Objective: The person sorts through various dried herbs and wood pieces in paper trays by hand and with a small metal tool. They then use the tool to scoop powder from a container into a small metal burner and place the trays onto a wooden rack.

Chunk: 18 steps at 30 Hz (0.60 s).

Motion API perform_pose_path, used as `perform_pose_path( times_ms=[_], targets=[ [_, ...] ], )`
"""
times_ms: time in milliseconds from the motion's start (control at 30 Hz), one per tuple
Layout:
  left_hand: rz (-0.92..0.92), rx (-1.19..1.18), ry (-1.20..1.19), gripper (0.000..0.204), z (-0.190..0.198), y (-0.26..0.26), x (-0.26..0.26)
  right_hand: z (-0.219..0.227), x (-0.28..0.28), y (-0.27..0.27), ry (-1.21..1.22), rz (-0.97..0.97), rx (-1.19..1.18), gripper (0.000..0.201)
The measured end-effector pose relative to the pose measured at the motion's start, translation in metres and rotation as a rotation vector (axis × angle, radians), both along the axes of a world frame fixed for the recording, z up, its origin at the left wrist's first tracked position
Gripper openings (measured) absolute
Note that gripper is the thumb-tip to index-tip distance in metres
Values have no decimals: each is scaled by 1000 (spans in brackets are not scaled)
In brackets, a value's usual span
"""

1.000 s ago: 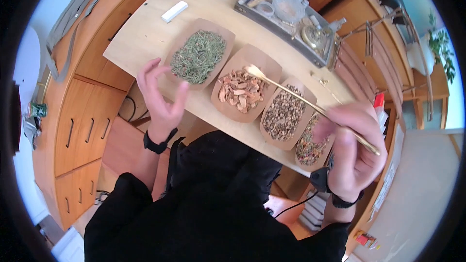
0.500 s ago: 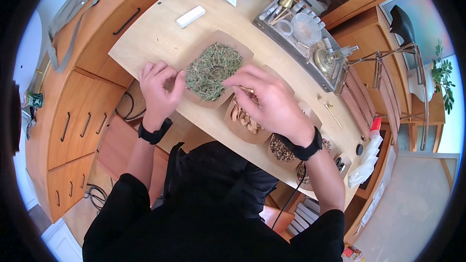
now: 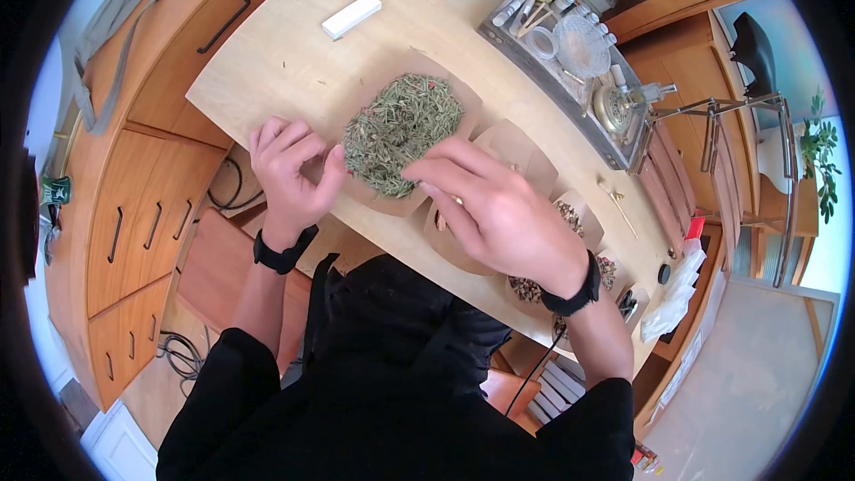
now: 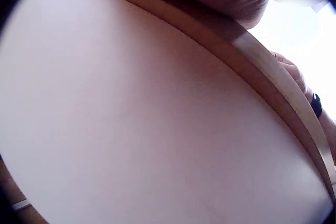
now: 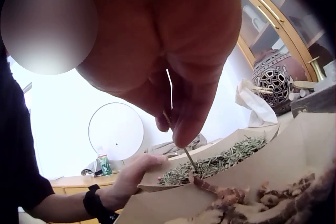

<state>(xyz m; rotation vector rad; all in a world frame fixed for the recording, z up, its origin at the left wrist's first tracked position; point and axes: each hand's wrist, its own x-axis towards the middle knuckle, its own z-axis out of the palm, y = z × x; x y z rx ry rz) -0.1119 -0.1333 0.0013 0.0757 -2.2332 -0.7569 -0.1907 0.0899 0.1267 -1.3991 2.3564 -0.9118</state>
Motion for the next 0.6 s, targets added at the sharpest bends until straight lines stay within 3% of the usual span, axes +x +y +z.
perform_pose_path(
  times_ms=[267,433,600],
  targets=[
    [20,14,29,27,-4,0,-2,10,0,3,123,-83,76,20],
    [14,11,45,30,-4,1,-2,10,11,-2,64,42,66,20],
    [15,1,43,32,-4,1,-2,7,-1,-6,144,-72,27,23]
  ],
)
